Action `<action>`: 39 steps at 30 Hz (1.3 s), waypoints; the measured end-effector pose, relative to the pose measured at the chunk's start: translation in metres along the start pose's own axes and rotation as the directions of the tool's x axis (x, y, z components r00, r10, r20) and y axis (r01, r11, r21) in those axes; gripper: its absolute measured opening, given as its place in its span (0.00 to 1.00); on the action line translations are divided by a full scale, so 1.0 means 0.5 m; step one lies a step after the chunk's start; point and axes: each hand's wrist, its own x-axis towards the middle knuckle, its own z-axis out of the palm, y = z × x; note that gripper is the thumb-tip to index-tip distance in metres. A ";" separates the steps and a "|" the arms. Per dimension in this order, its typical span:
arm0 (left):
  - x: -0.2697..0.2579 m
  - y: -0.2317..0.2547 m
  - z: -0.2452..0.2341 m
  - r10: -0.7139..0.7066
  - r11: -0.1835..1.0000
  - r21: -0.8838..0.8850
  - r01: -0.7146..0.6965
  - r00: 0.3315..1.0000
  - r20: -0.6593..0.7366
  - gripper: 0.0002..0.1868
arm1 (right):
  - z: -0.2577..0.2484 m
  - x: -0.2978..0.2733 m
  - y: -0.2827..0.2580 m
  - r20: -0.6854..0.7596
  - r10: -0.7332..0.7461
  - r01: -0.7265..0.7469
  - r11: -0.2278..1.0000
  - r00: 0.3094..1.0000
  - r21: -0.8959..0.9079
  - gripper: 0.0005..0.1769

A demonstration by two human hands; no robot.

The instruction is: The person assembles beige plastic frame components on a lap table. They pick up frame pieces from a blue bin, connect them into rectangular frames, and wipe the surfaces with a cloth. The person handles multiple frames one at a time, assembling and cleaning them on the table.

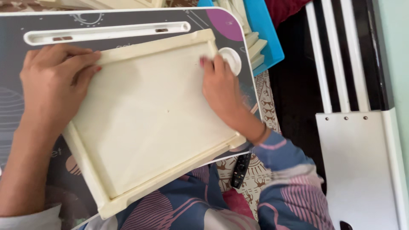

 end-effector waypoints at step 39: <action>-0.017 -0.033 0.010 -0.580 0.686 -0.526 0.502 0.814 0.019 0.14 | -0.119 -0.086 -0.093 0.114 -0.119 0.070 0.928 0.986 0.367 0.22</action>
